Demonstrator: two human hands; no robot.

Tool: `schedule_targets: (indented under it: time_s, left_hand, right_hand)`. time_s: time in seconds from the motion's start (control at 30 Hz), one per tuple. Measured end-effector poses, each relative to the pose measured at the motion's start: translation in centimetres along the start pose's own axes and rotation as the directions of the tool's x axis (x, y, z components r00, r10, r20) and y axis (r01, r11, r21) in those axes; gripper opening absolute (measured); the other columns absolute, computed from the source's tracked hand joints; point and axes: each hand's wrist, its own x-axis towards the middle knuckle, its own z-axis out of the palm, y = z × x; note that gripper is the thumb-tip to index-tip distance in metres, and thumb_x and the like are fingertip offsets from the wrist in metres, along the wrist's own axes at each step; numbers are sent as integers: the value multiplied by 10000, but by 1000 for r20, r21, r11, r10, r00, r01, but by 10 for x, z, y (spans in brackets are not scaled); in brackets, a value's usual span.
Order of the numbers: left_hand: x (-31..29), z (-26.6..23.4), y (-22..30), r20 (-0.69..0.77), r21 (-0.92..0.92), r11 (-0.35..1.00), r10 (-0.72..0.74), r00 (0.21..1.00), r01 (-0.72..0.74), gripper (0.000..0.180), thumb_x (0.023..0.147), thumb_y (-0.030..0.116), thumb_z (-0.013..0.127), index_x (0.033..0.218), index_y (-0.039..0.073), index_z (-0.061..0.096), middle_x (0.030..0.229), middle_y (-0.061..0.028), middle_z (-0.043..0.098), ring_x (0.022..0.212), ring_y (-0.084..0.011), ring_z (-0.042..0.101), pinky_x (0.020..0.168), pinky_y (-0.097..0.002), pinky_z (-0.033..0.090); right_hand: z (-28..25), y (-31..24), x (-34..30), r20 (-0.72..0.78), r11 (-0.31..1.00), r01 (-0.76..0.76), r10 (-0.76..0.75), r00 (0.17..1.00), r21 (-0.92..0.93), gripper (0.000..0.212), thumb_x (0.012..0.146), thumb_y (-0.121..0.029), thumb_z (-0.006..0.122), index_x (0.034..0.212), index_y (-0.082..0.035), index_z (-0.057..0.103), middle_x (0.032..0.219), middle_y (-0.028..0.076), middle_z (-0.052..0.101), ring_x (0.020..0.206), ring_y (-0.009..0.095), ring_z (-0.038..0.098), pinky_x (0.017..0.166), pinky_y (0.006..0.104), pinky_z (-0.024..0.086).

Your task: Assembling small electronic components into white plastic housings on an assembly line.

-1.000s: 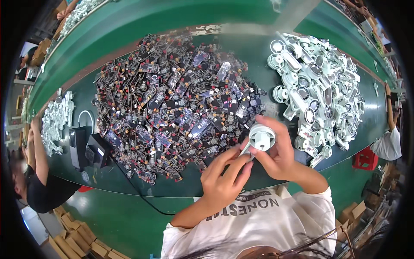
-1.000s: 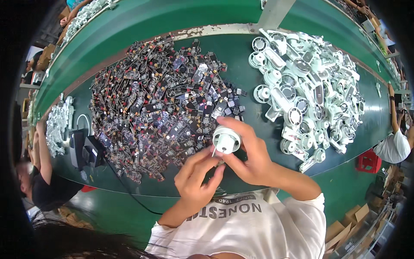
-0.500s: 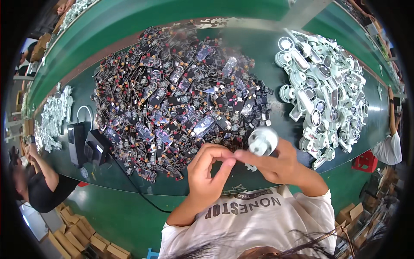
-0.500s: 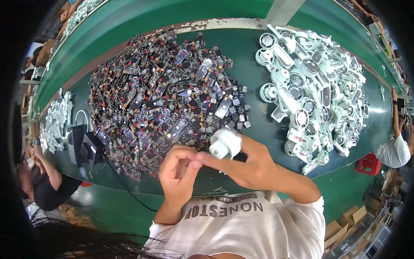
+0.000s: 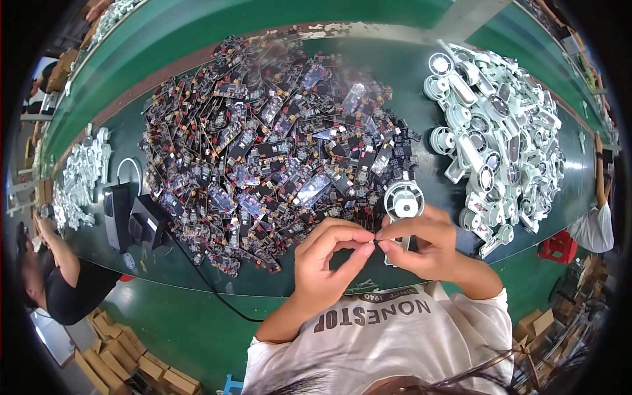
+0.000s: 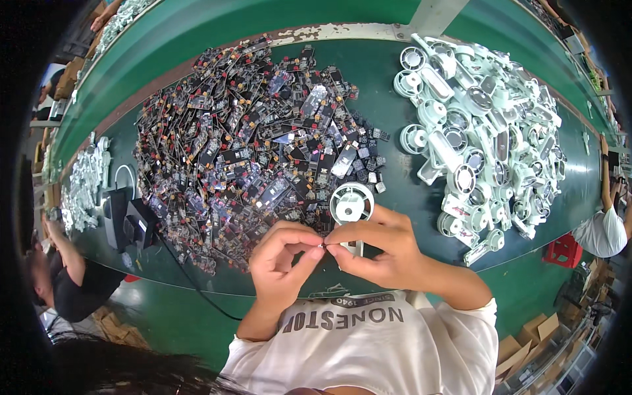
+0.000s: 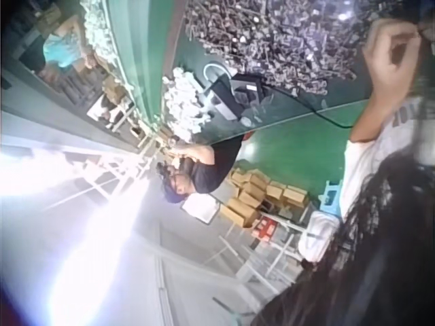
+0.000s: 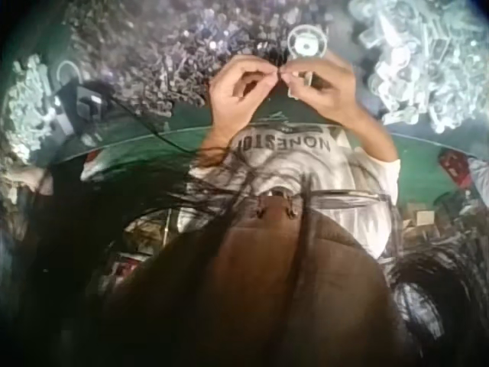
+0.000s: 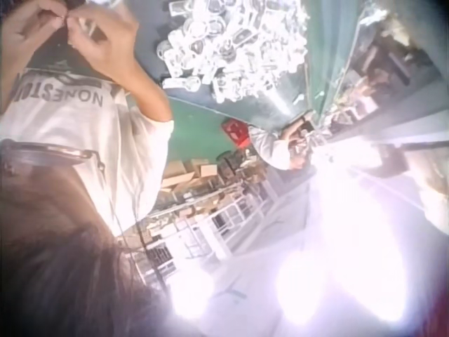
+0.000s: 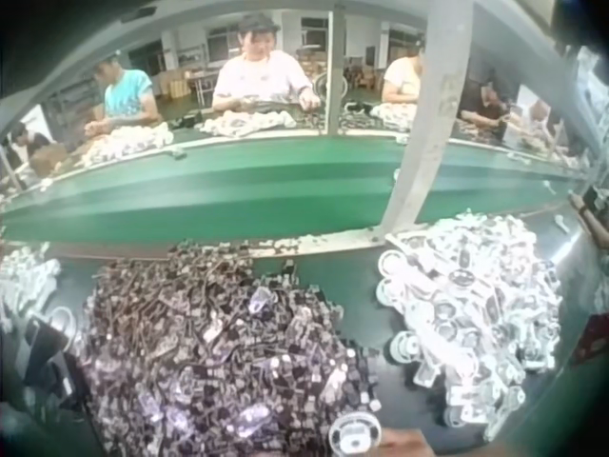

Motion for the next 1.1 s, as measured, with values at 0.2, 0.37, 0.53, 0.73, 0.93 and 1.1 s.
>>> schedule_targets:
  time_s: [0.2,0.37,0.53,0.73,0.93,1.1]
  left_hand:
    - [0,-10,-1,79,10,1000,-17,997,16,106,822,-103,650,920,-65,639,941,-128,625,850,-176,647,747,-270,552]
    - [-4,-12,0,82,-63,994,-83,993,89,125,816,-102,660,932,-61,638,942,-126,634,821,-167,647,746,-265,549]
    - [-11,-9,1,-137,380,924,93,986,-35,172,764,-58,726,910,-11,650,829,-91,649,683,-161,627,618,-267,518]
    - [-11,4,-1,182,785,545,252,950,-295,259,700,117,810,889,46,648,805,-69,564,647,-218,553,544,-309,453]
    - [7,20,-5,122,942,291,162,979,-166,283,662,182,783,801,66,567,861,-84,485,746,-263,511,594,-344,457]
    - [6,8,2,152,881,425,156,976,-205,195,679,105,734,778,79,568,827,-61,495,747,-244,532,566,-345,465]
  right_hand:
    - [-3,1,-1,70,999,-48,49,996,-15,129,710,11,775,820,11,708,819,116,667,736,191,627,656,302,483]
    - [0,0,1,129,975,-139,118,985,172,107,758,10,757,848,10,699,846,123,661,765,194,626,686,303,482]
    - [-5,2,4,-87,966,-92,116,989,242,84,776,44,710,827,38,644,771,116,650,734,187,603,677,316,469]
    - [-3,6,2,-289,878,-105,264,920,467,89,813,20,682,804,25,594,730,98,631,663,182,573,628,309,470]
    - [-3,3,-7,-341,976,-101,163,926,194,73,808,49,680,857,36,627,786,104,656,702,173,604,745,340,479]
    - [-3,8,-4,-244,998,-19,35,969,68,129,765,63,712,885,34,674,882,127,657,788,181,597,691,291,462]
